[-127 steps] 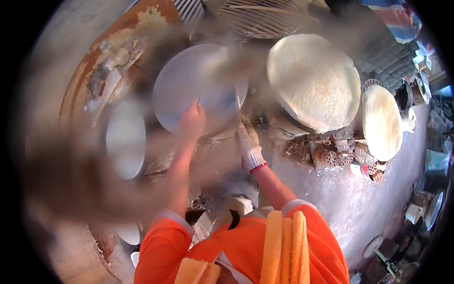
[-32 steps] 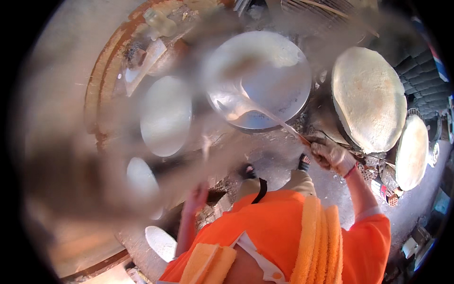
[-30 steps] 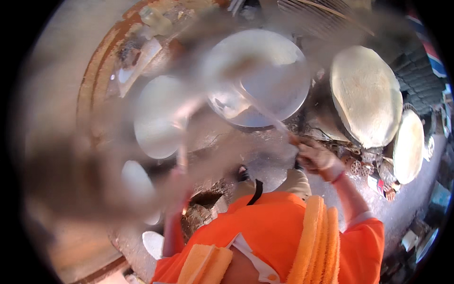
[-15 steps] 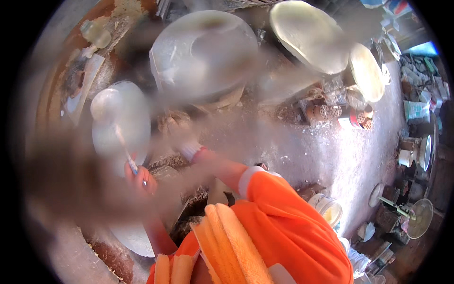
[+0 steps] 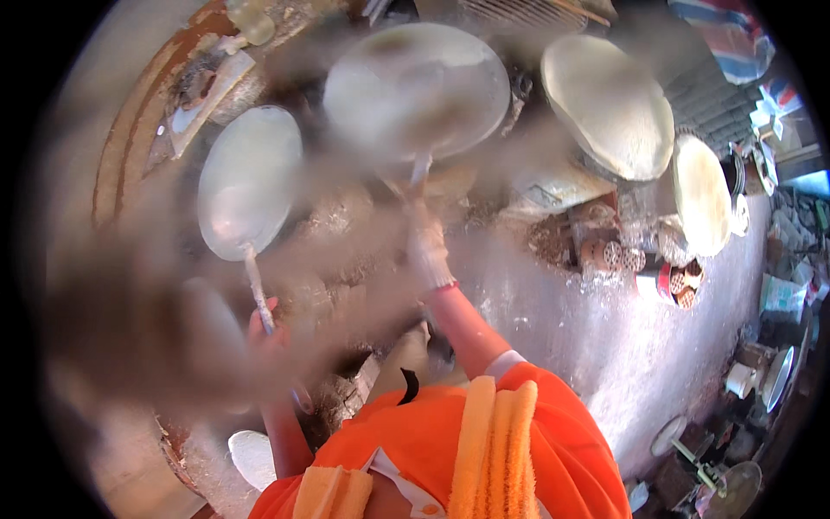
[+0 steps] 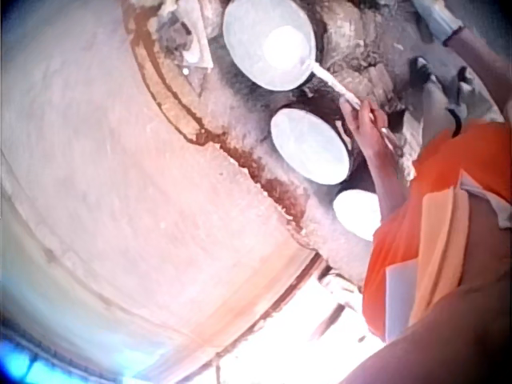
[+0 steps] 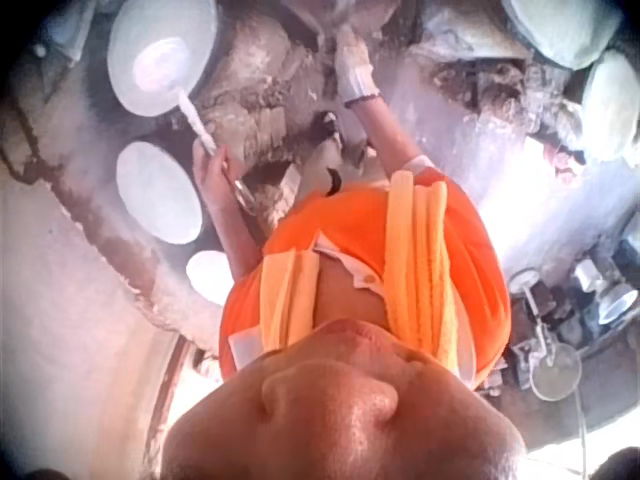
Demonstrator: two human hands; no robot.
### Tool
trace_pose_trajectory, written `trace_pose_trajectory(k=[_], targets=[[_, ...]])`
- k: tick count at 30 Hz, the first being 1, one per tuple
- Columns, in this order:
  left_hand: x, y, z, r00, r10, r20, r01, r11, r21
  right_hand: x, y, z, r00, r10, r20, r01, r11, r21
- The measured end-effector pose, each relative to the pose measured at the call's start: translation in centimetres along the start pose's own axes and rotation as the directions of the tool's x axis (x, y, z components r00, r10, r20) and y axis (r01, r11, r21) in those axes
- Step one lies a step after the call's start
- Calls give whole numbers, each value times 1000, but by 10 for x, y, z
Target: The person pours liquid batter onto multiple heated circular plates using a ladle, spreads it into thin circles, peels the cooked sheets off by hand, and places them onto drying racks.
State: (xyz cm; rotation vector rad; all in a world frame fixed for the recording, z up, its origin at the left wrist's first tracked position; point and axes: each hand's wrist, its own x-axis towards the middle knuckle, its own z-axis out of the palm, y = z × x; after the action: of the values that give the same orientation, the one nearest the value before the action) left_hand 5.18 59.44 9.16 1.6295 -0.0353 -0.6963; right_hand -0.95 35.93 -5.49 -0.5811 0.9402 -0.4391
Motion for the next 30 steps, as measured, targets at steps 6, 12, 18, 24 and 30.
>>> trace_pose_trajectory(k=[6,12,18,24,30], targets=[[37,10,6,988,-20,155,35,995,-95,37,7,24,960,-272,-68,256,949,-185],[78,2,24,952,24,304,7,995,-100,63,81,-19,899,-402,175,429,726,-537],[84,10,39,968,-53,246,89,987,-137,2,-9,-53,992,-26,-126,3,983,-181],[64,10,74,987,-9,163,41,979,-198,24,-77,-97,997,-79,16,79,927,-366],[26,8,142,991,2,131,37,955,-295,-15,-92,-74,937,209,280,-45,867,-496]])
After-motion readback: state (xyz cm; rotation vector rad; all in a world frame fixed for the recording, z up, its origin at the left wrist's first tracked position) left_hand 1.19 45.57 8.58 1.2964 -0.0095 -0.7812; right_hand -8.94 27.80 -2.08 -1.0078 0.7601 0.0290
